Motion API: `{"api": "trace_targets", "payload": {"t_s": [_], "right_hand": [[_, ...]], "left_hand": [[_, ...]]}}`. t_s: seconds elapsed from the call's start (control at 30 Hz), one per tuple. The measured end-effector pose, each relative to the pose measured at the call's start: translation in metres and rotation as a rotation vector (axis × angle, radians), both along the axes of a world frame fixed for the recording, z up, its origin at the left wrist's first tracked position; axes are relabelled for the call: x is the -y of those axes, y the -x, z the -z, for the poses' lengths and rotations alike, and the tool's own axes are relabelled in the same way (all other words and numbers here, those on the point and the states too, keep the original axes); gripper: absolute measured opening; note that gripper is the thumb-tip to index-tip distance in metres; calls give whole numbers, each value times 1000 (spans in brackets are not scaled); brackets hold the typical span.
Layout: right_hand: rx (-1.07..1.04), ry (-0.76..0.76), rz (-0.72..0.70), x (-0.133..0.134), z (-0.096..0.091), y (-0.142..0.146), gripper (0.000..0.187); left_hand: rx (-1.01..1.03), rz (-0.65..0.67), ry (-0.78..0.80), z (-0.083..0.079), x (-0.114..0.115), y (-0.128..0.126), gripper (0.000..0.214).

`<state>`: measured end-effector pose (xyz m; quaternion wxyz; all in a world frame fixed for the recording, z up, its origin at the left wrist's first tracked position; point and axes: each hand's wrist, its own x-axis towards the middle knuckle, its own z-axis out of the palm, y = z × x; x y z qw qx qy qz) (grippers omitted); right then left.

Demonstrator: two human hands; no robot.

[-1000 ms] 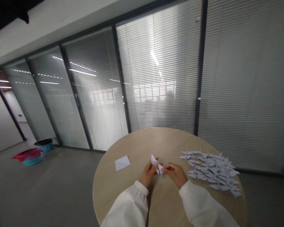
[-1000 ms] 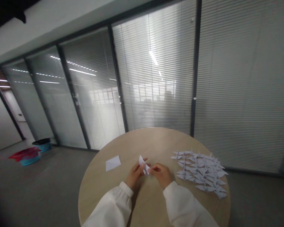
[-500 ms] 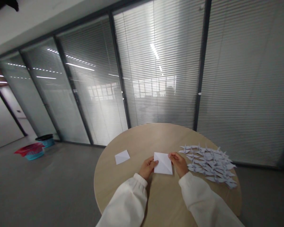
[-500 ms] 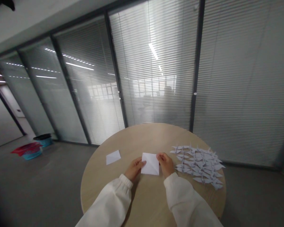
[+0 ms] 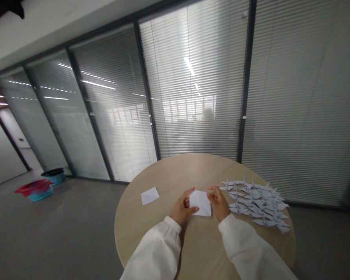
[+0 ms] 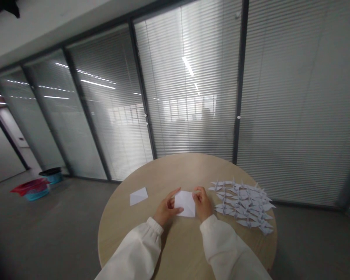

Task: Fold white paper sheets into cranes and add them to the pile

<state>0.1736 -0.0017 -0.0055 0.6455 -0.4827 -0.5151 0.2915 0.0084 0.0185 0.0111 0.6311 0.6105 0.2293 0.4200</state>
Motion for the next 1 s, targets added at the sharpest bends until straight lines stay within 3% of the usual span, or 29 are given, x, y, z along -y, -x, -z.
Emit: {"api": "trace_targets", "payload": {"t_s": [0.33, 0.53, 1.0], "right_hand": [[-204, 34, -160, 3, -7, 5, 50], [-139, 65, -281, 9, -16, 9, 33], [-214, 25, -148, 5, -12, 4, 36]], "left_hand": [[-1, -46, -33, -4, 3, 3, 100], [-22, -172, -82, -3, -1, 7, 90], [-15, -236, -62, 5, -8, 8, 80]]}}
